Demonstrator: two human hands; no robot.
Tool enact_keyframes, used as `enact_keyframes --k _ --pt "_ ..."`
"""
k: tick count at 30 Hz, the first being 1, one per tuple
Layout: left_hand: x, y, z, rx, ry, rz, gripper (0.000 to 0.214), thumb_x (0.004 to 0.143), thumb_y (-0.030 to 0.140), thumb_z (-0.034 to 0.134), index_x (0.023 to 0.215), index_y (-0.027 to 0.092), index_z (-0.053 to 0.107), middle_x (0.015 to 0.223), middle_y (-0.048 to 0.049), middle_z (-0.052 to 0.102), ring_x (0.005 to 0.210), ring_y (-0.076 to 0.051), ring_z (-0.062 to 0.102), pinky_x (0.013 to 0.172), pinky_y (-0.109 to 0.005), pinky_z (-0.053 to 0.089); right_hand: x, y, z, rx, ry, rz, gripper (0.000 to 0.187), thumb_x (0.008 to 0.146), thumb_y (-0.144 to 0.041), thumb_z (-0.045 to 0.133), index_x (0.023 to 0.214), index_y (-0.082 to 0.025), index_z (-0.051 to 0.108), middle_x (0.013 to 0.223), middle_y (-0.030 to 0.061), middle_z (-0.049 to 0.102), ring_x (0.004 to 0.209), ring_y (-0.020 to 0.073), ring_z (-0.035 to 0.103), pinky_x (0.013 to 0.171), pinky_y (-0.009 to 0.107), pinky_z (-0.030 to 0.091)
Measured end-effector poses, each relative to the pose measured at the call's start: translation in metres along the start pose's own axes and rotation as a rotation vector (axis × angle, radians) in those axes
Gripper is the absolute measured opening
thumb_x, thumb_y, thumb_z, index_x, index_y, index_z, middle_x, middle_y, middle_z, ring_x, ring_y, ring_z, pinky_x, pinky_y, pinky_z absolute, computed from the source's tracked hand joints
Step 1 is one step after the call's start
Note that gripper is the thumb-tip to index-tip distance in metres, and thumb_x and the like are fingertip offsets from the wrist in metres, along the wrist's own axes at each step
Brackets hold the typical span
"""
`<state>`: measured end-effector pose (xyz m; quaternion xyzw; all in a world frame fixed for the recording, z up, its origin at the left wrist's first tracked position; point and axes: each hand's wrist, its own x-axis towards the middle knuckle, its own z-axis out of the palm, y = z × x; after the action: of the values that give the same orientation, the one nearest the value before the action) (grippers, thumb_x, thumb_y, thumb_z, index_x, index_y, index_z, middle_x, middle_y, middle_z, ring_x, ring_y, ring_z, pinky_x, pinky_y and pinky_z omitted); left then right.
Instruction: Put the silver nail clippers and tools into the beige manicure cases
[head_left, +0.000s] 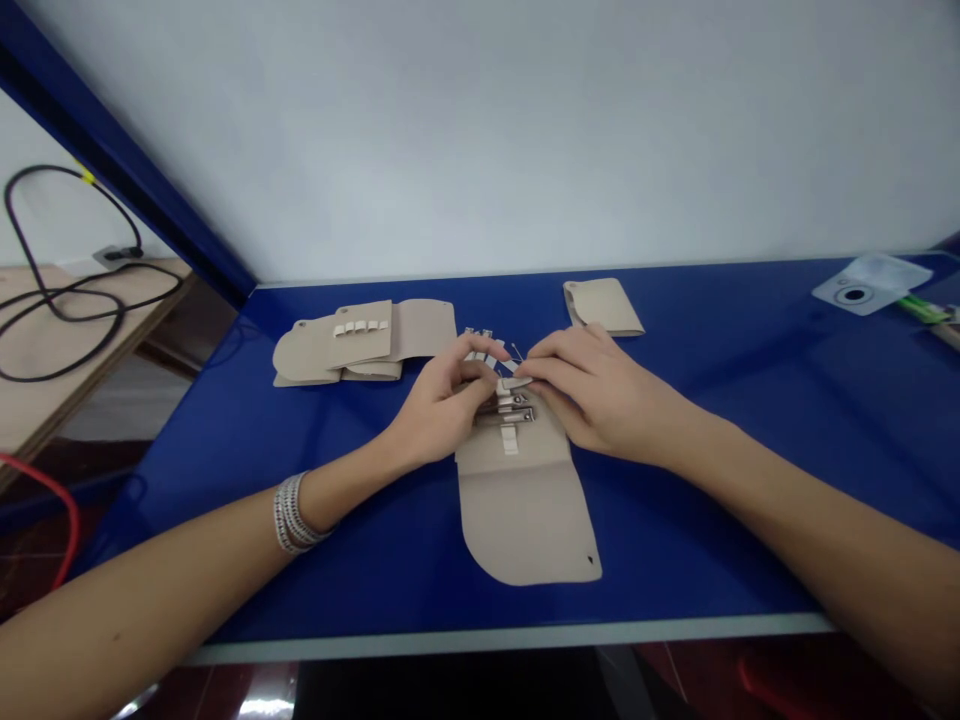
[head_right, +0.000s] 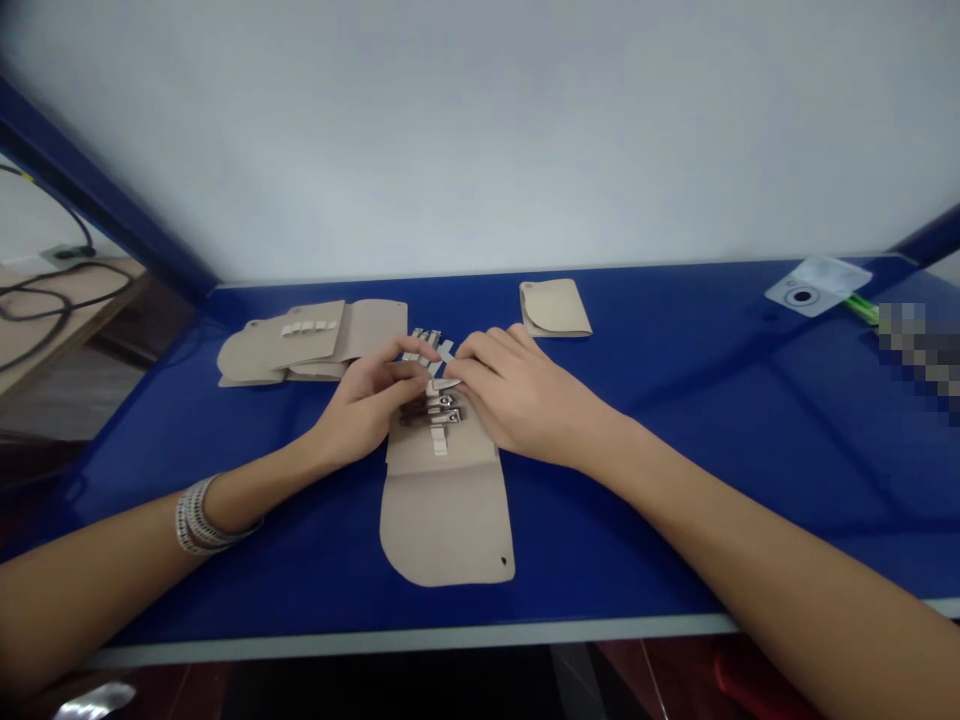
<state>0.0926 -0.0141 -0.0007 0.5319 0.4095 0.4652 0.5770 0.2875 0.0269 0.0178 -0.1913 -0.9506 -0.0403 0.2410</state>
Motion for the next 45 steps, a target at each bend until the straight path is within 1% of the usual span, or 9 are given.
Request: enact_keyframes --k 10,14,20,26,31,34,39,42,45 --pt "0.000 -0.002 -0.001 0.039 -0.007 0.049 0.017 0.085 0.019 0.054 0.102 0.019 0.052 0.068 0.0019 0.053 0.054 -0.007 0.043 0.053 -0.021 0.037 0.000 0.000 0.000 -0.035 0.002 -0.019 0.020 0.092 -0.016 0.043 0.100 -0.015 0.061 0.092 0.0118 0.060 0.083 0.0221 0.053 0.072 0.038 0.037" --pt "-0.001 -0.002 -0.001 0.087 0.013 0.052 0.019 0.085 0.021 0.055 0.104 0.019 0.051 0.068 0.0018 0.053 0.053 -0.006 0.042 0.052 -0.020 0.037 -0.002 0.001 0.001 -0.009 0.016 -0.025 0.021 0.092 -0.017 0.043 0.102 -0.017 0.061 0.093 0.0103 0.061 0.084 0.0209 0.052 0.072 0.037 0.038" --pt "-0.001 -0.002 -0.002 0.130 0.025 0.059 0.020 0.085 0.022 0.056 0.104 0.019 0.052 0.069 0.0012 0.056 0.054 -0.007 0.046 0.054 -0.021 0.042 -0.004 0.003 0.001 0.065 0.032 -0.021 0.021 0.091 -0.016 0.046 0.104 -0.017 0.063 0.095 0.0103 0.060 0.085 0.0200 0.053 0.075 0.036 0.042" --pt "-0.001 -0.005 -0.003 0.132 0.056 0.057 0.022 0.083 0.023 0.058 0.103 0.018 0.052 0.069 0.0002 0.060 0.054 -0.008 0.052 0.055 -0.022 0.045 -0.003 -0.005 0.000 0.059 0.024 0.022 0.023 0.091 -0.015 0.046 0.100 -0.018 0.067 0.095 0.0107 0.060 0.085 0.0209 0.051 0.072 0.035 0.044" --pt "0.000 -0.001 -0.003 0.157 0.065 0.043 0.023 0.082 0.024 0.061 0.101 0.017 0.052 0.068 -0.0008 0.064 0.053 -0.009 0.053 0.054 -0.022 0.045 -0.003 -0.004 0.000 0.026 0.006 -0.028 0.026 0.092 -0.013 0.043 0.105 -0.016 0.065 0.095 0.0104 0.059 0.086 0.0206 0.051 0.074 0.037 0.043" --pt "0.001 0.001 -0.005 0.181 0.028 0.044 0.025 0.081 0.025 0.063 0.102 0.016 0.053 0.069 -0.0017 0.064 0.053 -0.008 0.053 0.053 -0.021 0.044 -0.003 -0.002 -0.003 0.029 -0.025 -0.045 0.028 0.092 -0.010 0.041 0.105 -0.016 0.065 0.095 0.0105 0.060 0.087 0.0209 0.051 0.075 0.038 0.043" --pt "0.006 0.002 -0.015 0.210 -0.113 0.051 0.030 0.079 0.028 0.066 0.103 0.016 0.054 0.074 -0.0037 0.065 0.060 -0.010 0.057 0.055 -0.022 0.044 -0.002 -0.004 -0.005 0.035 -0.053 -0.047 0.028 0.093 -0.012 0.040 0.102 -0.016 0.066 0.094 0.0103 0.061 0.086 0.0207 0.052 0.076 0.038 0.044" --pt "0.008 0.005 -0.017 0.215 -0.185 0.029 0.031 0.078 0.027 0.068 0.103 0.015 0.053 0.073 -0.0034 0.064 0.060 -0.010 0.057 0.056 -0.022 0.044 -0.002 -0.005 -0.004 0.098 -0.040 -0.030 0.027 0.092 -0.012 0.042 0.102 -0.018 0.067 0.093 0.0088 0.063 0.084 0.0195 0.054 0.076 0.038 0.046" --pt "0.009 0.007 -0.017 0.226 -0.191 0.017 0.032 0.077 0.025 0.068 0.103 0.015 0.053 0.071 -0.0026 0.063 0.058 -0.010 0.055 0.054 -0.022 0.042 -0.003 -0.005 -0.004 0.181 0.011 0.009 0.024 0.091 -0.015 0.047 0.102 -0.021 0.068 0.094 0.0067 0.066 0.085 0.0190 0.058 0.076 0.035 0.048"
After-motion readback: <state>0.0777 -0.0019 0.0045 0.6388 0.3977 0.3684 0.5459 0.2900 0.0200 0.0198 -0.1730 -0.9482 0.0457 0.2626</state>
